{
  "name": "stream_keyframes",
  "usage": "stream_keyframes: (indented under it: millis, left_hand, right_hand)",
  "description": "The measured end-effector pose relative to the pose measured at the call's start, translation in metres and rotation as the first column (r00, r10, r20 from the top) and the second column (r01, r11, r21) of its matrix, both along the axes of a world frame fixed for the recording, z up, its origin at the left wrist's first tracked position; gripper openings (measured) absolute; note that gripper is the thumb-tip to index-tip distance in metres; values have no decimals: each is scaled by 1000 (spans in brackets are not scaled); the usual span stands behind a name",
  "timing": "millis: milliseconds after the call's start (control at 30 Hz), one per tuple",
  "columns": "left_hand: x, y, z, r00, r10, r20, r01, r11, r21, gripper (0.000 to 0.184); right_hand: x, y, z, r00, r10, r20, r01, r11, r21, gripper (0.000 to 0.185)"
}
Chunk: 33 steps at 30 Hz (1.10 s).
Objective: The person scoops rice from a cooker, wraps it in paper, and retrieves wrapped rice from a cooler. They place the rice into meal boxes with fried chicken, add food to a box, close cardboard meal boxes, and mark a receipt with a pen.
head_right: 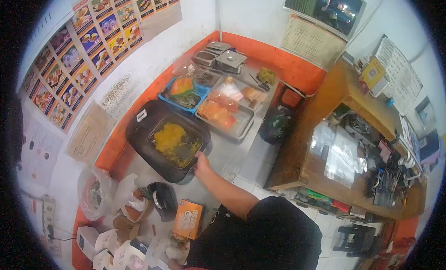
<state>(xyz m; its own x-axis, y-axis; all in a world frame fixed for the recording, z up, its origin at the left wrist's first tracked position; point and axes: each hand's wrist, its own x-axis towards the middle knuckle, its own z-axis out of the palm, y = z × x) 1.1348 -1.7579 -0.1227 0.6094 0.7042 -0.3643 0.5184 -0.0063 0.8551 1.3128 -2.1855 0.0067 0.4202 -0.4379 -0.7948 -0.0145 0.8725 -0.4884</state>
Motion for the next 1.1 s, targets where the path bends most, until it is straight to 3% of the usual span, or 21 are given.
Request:
stream_keyframes:
  millis: [100,167,267,300,333,367,400,433,500,567,700,767,800,867,900,933,967,1033,1100]
  left_hand:
    - [4,-1,1,1000,13,-13,-13,1000,15,22]
    - [3,2,-2,1000,29,-11,-28,999,20,24]
    - [-17,22,-7,997,81,-15,-80,996,31,28]
    - [-29,31,-11,994,106,-25,-105,994,37,29]
    - [-44,41,-16,991,130,-41,-128,991,48,30]
    - [-60,48,-18,986,153,-68,-148,987,69,31]
    - [-75,53,-20,980,173,-100,-164,982,91,33]
    - [-74,52,-15,979,112,-171,-95,990,105,38]
    - [-69,46,-1,951,-14,-308,55,991,124,50]
    - [-64,23,31,988,133,-73,-143,977,-156,60]
    - [-52,-15,88,991,134,15,-131,986,-104,68]
    - [-51,-18,96,993,122,-8,-122,987,-101,68]
    - [-53,-17,98,995,101,-25,-103,990,-99,68]
    - [-64,-3,74,998,67,19,-64,989,-130,67]
    - [-68,5,65,997,32,68,-20,987,-161,66]
    - [-71,9,62,997,37,64,-26,986,-165,66]
    - [-74,10,59,998,13,55,-6,990,-138,64]
    - [-80,4,60,999,2,39,3,993,-119,63]
    - [-75,-4,71,998,50,48,-44,991,-124,61]
  right_hand:
    - [3,-3,2,989,43,139,-46,999,18,14]
    - [12,-4,17,988,72,140,-71,997,-12,11]
    - [24,1,86,971,154,185,-131,983,-128,7]
    - [37,-1,92,916,198,348,-151,976,-157,7]
    - [46,-1,123,906,220,361,-160,969,-190,8]
    - [59,0,146,753,304,583,-127,937,-324,12]
    - [65,0,172,723,318,613,-91,924,-372,15]
    - [89,-10,175,562,368,740,-162,927,-338,15]
    - [120,-9,212,571,392,722,-181,917,-355,12]
    - [152,-8,229,572,463,678,-150,871,-468,20]
    - [185,-12,255,582,627,518,-214,733,-646,27]
    - [197,-22,253,531,797,288,-290,490,-822,33]
    - [200,-27,243,576,785,229,-314,471,-824,33]
    - [195,-42,206,514,857,-45,-442,219,-870,29]
    - [197,-56,147,531,807,-259,-328,-87,-941,29]
    - [192,-67,98,571,691,-442,-210,-398,-893,29]
    - [160,-67,86,490,256,-833,-420,-768,-483,28]
    - [119,-81,-1,450,53,-892,-683,-622,-382,22]
    - [91,-90,-55,537,-233,-811,-645,-733,-216,15]
